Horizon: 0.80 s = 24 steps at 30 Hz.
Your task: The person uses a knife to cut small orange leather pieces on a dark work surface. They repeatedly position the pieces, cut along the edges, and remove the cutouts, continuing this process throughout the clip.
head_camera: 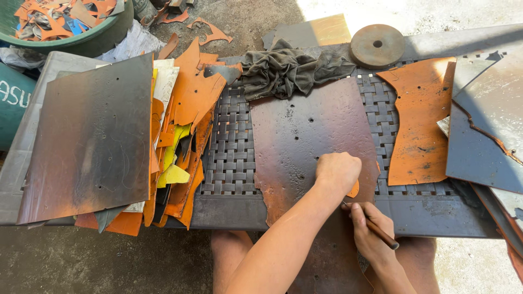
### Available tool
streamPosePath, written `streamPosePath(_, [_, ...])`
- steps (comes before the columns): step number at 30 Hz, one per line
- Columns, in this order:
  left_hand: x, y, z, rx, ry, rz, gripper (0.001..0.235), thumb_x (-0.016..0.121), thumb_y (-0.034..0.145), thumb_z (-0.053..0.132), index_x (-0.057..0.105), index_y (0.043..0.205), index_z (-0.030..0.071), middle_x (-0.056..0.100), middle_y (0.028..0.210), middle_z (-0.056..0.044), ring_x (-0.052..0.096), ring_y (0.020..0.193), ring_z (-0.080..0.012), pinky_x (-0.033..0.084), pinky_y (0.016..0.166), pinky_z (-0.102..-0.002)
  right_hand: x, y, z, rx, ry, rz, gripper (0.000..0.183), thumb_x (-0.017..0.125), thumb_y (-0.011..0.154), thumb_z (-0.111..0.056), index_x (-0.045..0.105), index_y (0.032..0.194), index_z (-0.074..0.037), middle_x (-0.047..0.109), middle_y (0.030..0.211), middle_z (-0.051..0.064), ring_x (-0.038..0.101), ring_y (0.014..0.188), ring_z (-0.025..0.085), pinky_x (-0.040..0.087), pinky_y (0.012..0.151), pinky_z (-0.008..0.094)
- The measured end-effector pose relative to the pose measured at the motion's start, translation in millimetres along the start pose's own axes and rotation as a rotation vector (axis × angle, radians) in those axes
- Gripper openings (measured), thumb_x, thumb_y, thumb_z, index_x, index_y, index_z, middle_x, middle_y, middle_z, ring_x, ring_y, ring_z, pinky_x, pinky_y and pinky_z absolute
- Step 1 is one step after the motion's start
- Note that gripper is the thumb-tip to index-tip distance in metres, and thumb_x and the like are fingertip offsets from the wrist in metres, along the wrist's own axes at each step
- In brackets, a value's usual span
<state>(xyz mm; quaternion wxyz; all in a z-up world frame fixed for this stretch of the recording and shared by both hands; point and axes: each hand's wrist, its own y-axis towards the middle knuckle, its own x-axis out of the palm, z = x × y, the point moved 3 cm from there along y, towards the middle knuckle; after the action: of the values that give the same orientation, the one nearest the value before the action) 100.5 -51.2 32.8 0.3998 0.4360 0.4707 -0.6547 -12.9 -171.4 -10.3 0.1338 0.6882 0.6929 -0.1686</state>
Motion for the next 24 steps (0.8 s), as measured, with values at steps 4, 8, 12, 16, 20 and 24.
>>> streamPosePath(4, [-6.0, 5.0, 14.3, -0.004, 0.023, -0.078, 0.018, 0.065, 0.090, 0.012, 0.080, 0.100, 0.012, 0.079, 0.104, -0.009, 0.077, 0.096, -0.0262, 0.062, 0.071, -0.040, 3.7, 5.0, -2.6, 0.002, -0.124, 0.025, 0.031, 0.062, 0.101, -0.023, 0.063, 0.084, 0.003, 0.059, 0.068, 0.017, 0.054, 0.060, 0.027, 0.049, 0.063, 0.039])
streamPosePath(8, [-11.3, 3.2, 21.8, 0.004, 0.038, -0.134, 0.018, 0.066, 0.091, 0.012, 0.080, 0.103, 0.012, 0.079, 0.106, -0.007, 0.077, 0.098, -0.0242, 0.062, 0.072, -0.037, 5.4, 9.0, -8.6, -0.231, -0.103, -0.007, 0.020, 0.060, 0.096, -0.017, 0.061, 0.087, 0.001, 0.058, 0.073, 0.017, 0.057, 0.065, 0.029, 0.048, 0.064, 0.040])
streamPosePath(12, [-15.0, -0.8, 27.9, 0.024, 0.079, -0.159, 0.018, 0.068, 0.090, 0.012, 0.079, 0.103, 0.013, 0.078, 0.106, -0.005, 0.077, 0.099, -0.0223, 0.062, 0.073, -0.035, 0.3, 7.7, -12.7, -0.267, -0.207, -0.027, 0.018, 0.061, 0.095, -0.016, 0.060, 0.087, 0.000, 0.058, 0.074, 0.017, 0.058, 0.066, 0.031, 0.049, 0.064, 0.041])
streamPosePath(16, [-15.6, -4.9, 30.4, 0.034, 0.087, -0.152, 0.018, 0.068, 0.091, 0.013, 0.080, 0.105, 0.014, 0.079, 0.107, -0.006, 0.077, 0.099, -0.0226, 0.060, 0.077, -0.036, -23.7, 6.4, -15.1, 0.079, -0.552, -0.104, 0.031, 0.053, 0.103, -0.025, 0.066, 0.083, -0.004, 0.061, 0.070, 0.011, 0.061, 0.054, 0.024, 0.052, 0.059, 0.038])
streamPosePath(20, [-7.0, -4.0, 39.8, 0.004, 0.050, -0.164, 0.021, 0.069, 0.089, 0.013, 0.079, 0.107, 0.016, 0.079, 0.110, -0.006, 0.076, 0.101, -0.0238, 0.059, 0.078, -0.038, -73.7, 7.6, -43.6, -0.229, -0.272, 0.257, 0.026, 0.061, 0.109, -0.021, 0.074, 0.099, -0.001, 0.071, 0.080, 0.012, 0.065, 0.066, 0.016, 0.053, 0.067, 0.034])
streamPosePath(24, [10.0, 2.5, 71.3, -0.106, 0.071, -0.375, 0.030, 0.067, 0.092, 0.021, 0.072, 0.118, 0.008, 0.072, 0.121, -0.015, 0.069, 0.108, -0.0360, 0.054, 0.070, -0.054, -89.7, 54.8, -66.9, -0.231, -0.134, 0.225, 0.029, 0.061, 0.110, -0.024, 0.072, 0.098, 0.000, 0.069, 0.075, 0.010, 0.061, 0.064, 0.015, 0.049, 0.062, 0.029])
